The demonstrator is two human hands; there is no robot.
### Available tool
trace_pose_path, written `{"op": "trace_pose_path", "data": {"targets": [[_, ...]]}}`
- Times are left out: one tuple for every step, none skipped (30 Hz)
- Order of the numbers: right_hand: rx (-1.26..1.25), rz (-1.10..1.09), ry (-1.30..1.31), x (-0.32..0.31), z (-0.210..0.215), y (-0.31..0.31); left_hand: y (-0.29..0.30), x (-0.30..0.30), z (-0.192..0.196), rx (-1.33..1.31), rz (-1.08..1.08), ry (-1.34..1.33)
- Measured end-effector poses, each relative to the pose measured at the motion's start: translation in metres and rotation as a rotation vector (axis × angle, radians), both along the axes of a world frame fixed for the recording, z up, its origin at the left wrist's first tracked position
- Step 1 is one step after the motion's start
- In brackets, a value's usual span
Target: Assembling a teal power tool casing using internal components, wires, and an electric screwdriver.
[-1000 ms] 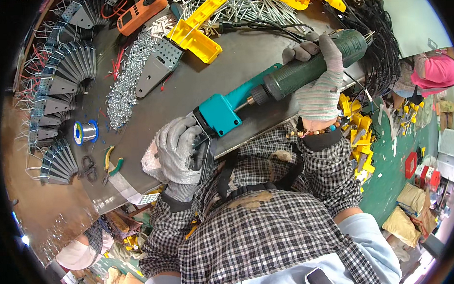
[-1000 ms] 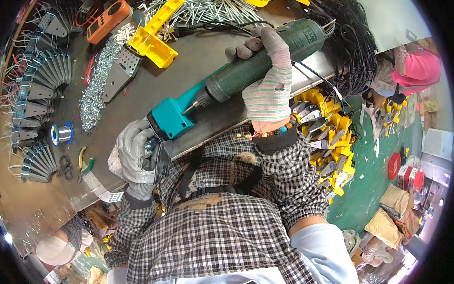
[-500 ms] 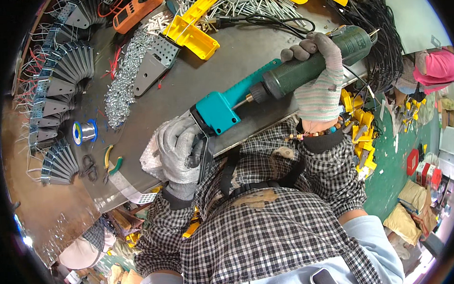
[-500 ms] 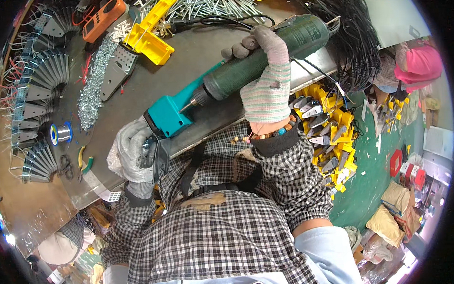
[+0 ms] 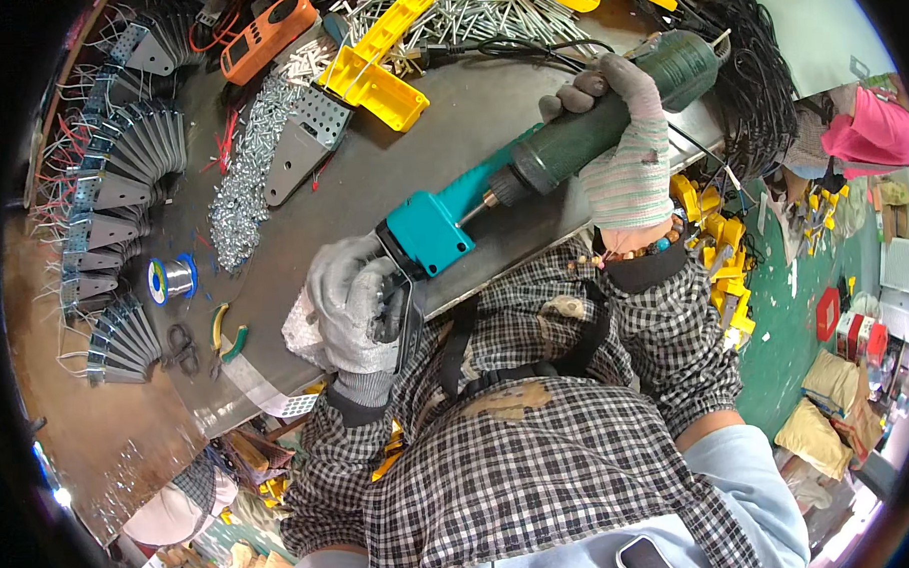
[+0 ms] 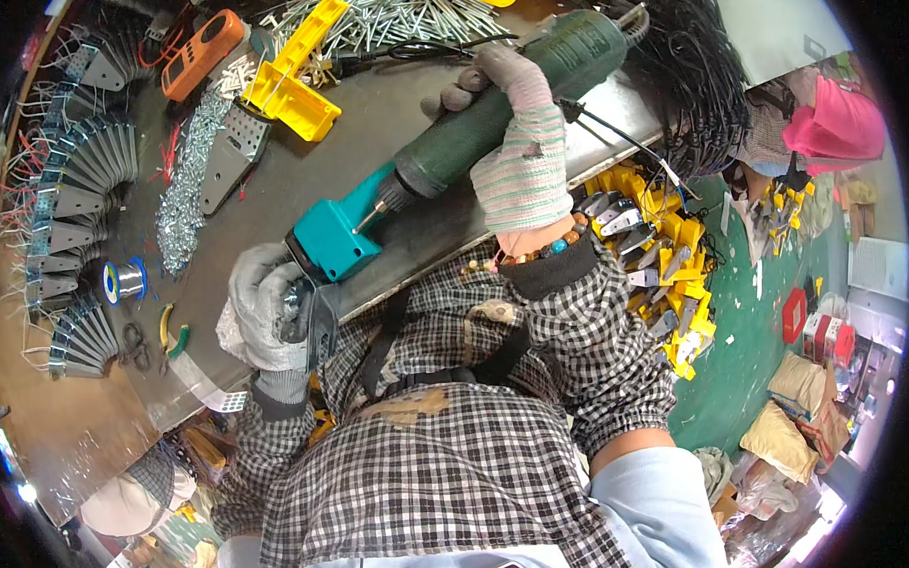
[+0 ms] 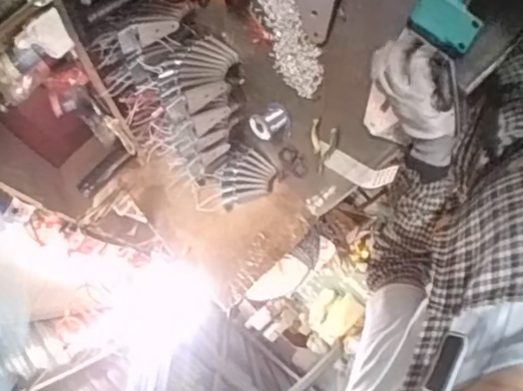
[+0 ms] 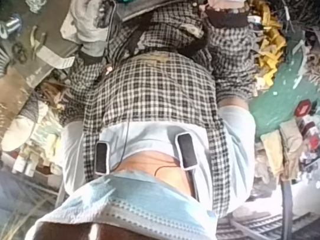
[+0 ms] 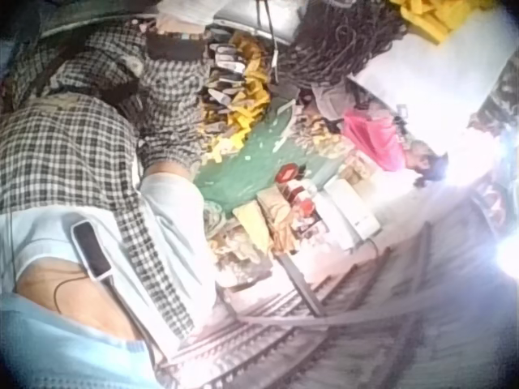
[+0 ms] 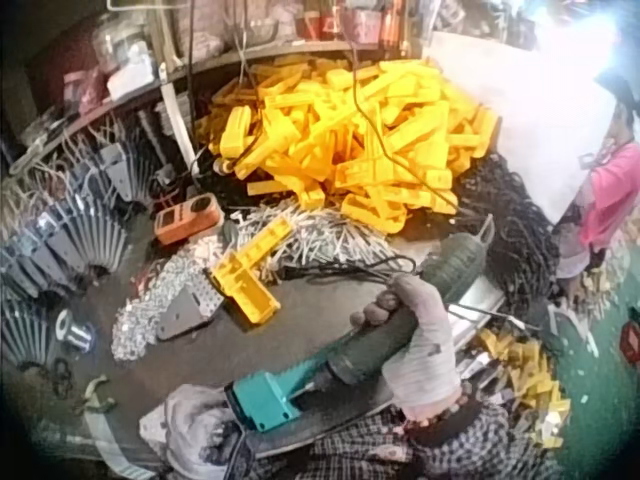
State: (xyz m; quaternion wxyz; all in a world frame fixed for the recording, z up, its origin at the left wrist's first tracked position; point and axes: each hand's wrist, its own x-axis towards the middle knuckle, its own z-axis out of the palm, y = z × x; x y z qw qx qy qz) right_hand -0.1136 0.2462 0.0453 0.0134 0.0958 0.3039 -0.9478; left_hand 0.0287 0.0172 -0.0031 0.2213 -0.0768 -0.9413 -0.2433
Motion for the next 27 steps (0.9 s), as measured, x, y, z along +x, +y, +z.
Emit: {"op": "trace_pose_path", "data": {"targets": [[-0.001,-0.003,0.004,-0.003,0.003,0.001,0.001,-0.002,0.003,-0.010,0.035,0.018],[0.067,0.008,0.024,-0.005,0.005,0.002,0.003,-0.003,0.005,-0.011,0.032,0.022],[0.136,0.019,0.044,-0.008,0.007,0.002,0.005,-0.004,0.008,0.085,0.067,-0.048],[0.092,-0.011,0.073,-0.010,0.007,0.000,0.007,-0.003,0.010,0.184,0.106,-0.116],[0.093,-0.008,0.078,-0.014,0.006,-0.001,0.007,-0.003,0.014,0.186,0.108,-0.111],[0.071,-0.015,0.104,-0.020,0.004,-0.002,0.005,-0.003,0.017,0.120,0.058,-0.170],[0.045,-0.022,0.127,-0.024,0.005,-0.004,0.003,-0.003,0.020,0.051,0.010,-0.232],[0.066,-0.021,0.102,-0.024,0.006,-0.007,0.002,-0.003,0.020,0.049,0.013,-0.230],[0.065,-0.018,0.103,-0.026,0.007,-0.011,0.002,-0.003,0.016,0.044,0.014,-0.216],[0.085,-0.044,0.070,-0.027,0.007,-0.013,0.002,-0.003,0.014,0.042,0.016,-0.202],[0.106,-0.070,0.036,-0.028,0.007,-0.015,0.004,-0.004,0.015,0.043,0.020,-0.202],[0.107,-0.067,0.037,-0.030,0.006,-0.016,0.006,-0.006,0.017,0.049,0.021,-0.166],[0.077,-0.055,0.038,-0.031,0.005,-0.018,0.007,-0.007,0.019,0.053,0.024,-0.130],[0.048,-0.044,0.039,-0.032,0.004,-0.018,0.006,-0.007,0.018,0.053,0.027,-0.131],[0.048,-0.041,0.039,-0.034,0.003,-0.018,0.006,-0.007,0.017,0.050,0.021,-0.117],[0.096,-0.027,0.033,-0.035,0.002,-0.016,0.005,-0.007,0.015,0.047,0.013,-0.103],[0.144,-0.012,0.028,-0.036,0.001,-0.014,0.004,-0.006,0.013,0.047,0.014,-0.104],[0.144,-0.013,0.028,-0.036,0.002,-0.013,0.001,-0.005,0.011,0.053,0.005,-0.143],[0.142,-0.008,0.042,-0.037,0.002,-0.013,-0.001,-0.003,0.009,0.059,0.002,-0.183],[0.139,-0.004,0.057,-0.037,0.002,-0.014,-0.001,-0.003,0.008,0.059,0.007,-0.184],[0.139,0.001,0.057,-0.038,0.001,-0.015,0.000,-0.002,0.008,0.066,0.014,-0.186],[0.102,0.018,0.053,-0.038,0.001,-0.015,0.001,-0.002,0.008,0.074,0.015,-0.188],[0.066,0.034,0.049,-0.038,0.001,-0.015,0.002,-0.003,0.011,0.077,0.015,-0.189],[0.068,0.035,0.048,-0.038,0.001,-0.016,0.005,-0.005,0.015,0.075,0.016,-0.162],[0.066,0.030,0.053,-0.038,0.001,-0.016,0.006,-0.006,0.017,0.072,0.018,-0.135],[0.064,0.026,0.058,-0.038,0.001,-0.016,0.005,-0.005,0.015,0.073,0.018,-0.135],[0.065,0.027,0.057,-0.038,0.002,-0.015,0.002,-0.004,0.011,0.062,0.012,-0.164]]}}
